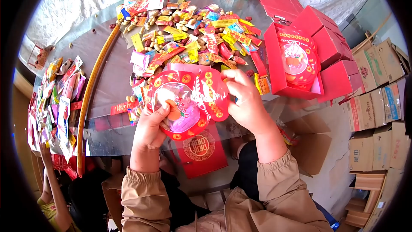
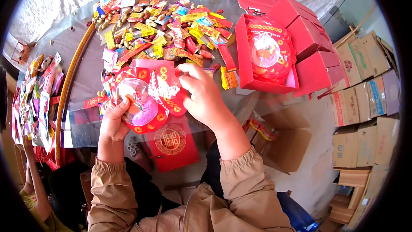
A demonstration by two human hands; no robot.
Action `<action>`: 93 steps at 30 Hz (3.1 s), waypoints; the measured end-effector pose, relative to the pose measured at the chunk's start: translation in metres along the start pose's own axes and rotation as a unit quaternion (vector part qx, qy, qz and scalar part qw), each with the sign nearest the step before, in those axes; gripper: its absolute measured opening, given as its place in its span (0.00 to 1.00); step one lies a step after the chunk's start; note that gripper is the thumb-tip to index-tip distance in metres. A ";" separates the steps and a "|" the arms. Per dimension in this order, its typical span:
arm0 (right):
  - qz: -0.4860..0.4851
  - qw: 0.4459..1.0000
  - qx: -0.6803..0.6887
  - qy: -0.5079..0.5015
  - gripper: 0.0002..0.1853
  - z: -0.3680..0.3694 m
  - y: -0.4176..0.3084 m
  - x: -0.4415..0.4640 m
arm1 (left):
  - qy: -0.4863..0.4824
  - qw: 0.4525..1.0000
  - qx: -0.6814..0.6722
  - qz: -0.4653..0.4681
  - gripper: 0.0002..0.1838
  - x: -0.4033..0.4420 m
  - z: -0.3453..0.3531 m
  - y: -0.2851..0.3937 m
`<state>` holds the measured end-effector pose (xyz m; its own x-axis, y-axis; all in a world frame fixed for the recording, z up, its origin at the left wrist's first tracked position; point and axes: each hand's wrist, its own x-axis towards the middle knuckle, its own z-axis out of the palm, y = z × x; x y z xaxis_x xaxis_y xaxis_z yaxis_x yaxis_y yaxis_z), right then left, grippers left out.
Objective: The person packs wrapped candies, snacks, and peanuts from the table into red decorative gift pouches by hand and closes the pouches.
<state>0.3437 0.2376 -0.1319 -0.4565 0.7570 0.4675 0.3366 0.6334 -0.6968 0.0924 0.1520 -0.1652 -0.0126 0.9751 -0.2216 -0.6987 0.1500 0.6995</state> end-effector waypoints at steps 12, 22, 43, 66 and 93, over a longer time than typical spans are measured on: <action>0.018 0.986 0.105 -0.130 0.19 -0.017 -0.010 -0.002 | -0.040 0.998 -0.007 -0.048 0.25 -0.002 0.007 0.005; 0.095 0.978 0.184 -0.029 0.25 -0.009 -0.022 -0.004 | -0.044 0.998 -0.008 -0.049 0.24 -0.004 0.010 0.006; -0.016 0.999 0.029 0.018 0.09 0.000 -0.007 -0.001 | -0.078 0.993 0.077 -0.047 0.16 -0.003 0.015 -0.010; 0.068 0.978 0.155 -0.122 0.23 -0.005 0.006 -0.004 | 0.027 0.997 0.077 -0.012 0.12 -0.005 0.012 -0.011; 0.207 0.940 0.219 0.164 0.13 -0.029 0.050 0.017 | 0.047 0.998 -0.002 0.035 0.13 0.001 0.007 -0.003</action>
<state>0.3771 0.2869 -0.1433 -0.0597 0.9779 0.2004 0.0263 0.2022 -0.9790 0.0996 0.1538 -0.1627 -0.1281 0.9637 -0.2345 -0.6965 0.0809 0.7130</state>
